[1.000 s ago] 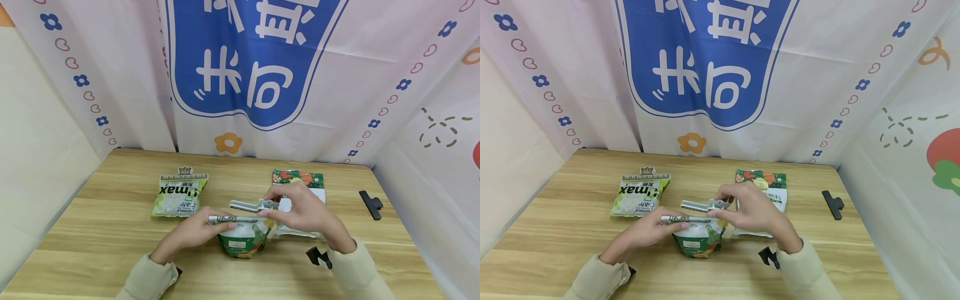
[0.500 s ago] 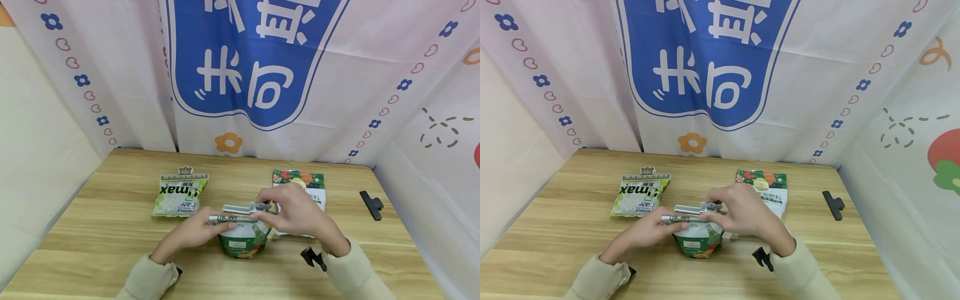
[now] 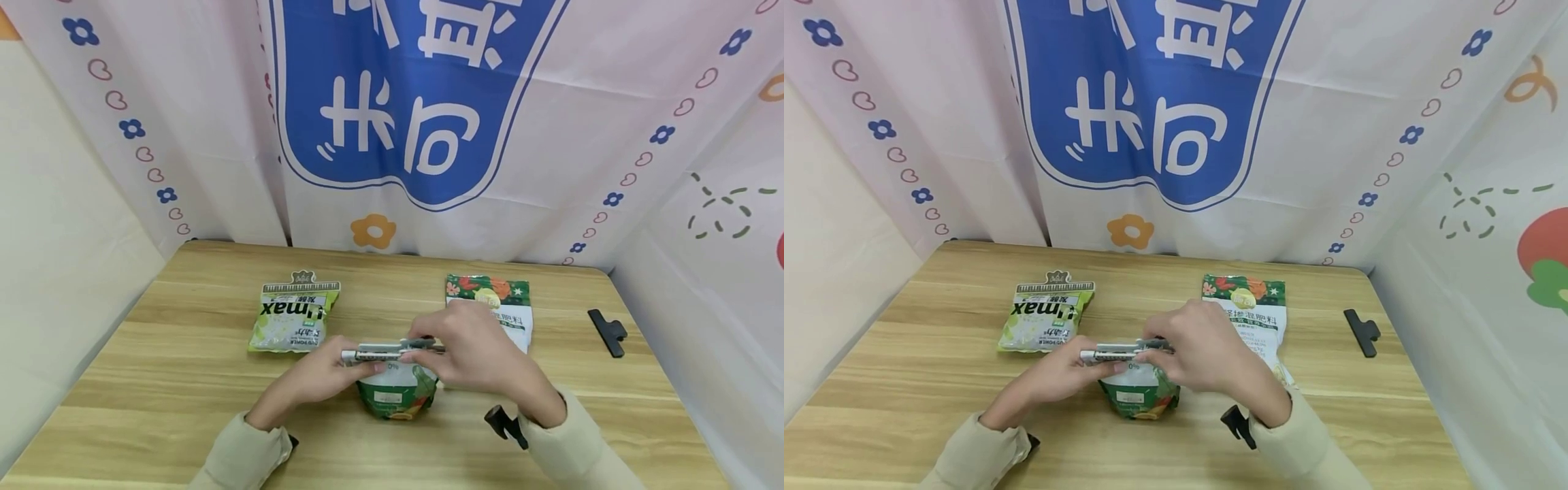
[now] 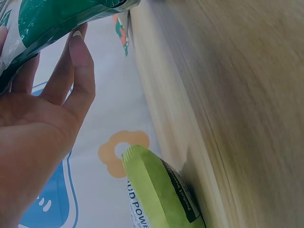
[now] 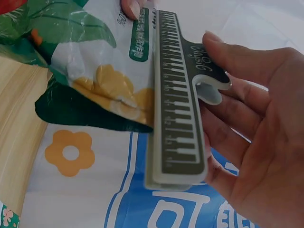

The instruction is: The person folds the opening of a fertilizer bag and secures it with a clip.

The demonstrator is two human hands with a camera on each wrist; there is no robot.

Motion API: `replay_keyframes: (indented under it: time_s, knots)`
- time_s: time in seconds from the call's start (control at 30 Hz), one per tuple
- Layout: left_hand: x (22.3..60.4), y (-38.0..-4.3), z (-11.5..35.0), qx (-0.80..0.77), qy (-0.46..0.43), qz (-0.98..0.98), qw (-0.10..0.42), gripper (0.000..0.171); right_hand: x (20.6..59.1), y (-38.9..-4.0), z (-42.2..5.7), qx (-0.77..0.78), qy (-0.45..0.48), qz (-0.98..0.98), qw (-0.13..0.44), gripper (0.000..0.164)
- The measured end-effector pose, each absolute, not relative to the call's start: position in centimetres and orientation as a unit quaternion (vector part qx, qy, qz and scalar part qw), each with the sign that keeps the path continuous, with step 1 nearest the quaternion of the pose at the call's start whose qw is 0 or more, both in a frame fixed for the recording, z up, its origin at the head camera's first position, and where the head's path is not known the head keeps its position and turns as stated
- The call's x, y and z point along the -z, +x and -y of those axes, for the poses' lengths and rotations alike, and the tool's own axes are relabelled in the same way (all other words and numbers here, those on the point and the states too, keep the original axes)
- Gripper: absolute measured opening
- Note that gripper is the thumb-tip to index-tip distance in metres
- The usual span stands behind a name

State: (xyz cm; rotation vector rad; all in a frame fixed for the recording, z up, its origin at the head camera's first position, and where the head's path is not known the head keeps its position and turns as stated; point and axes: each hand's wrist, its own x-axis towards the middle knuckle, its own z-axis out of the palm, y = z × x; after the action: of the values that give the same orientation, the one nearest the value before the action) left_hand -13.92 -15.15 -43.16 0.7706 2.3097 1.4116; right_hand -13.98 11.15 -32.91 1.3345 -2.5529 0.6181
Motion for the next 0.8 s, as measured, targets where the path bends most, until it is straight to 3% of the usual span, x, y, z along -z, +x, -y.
replay_keyframes:
  time_s: [0.8]
  knots:
    - [43.4, -13.8, 15.0, -0.531, 0.259, -0.787, 0.179, 0.019, 34.2, -13.6, -9.3, -0.200, 0.445, 0.866, 0.114, 0.016]
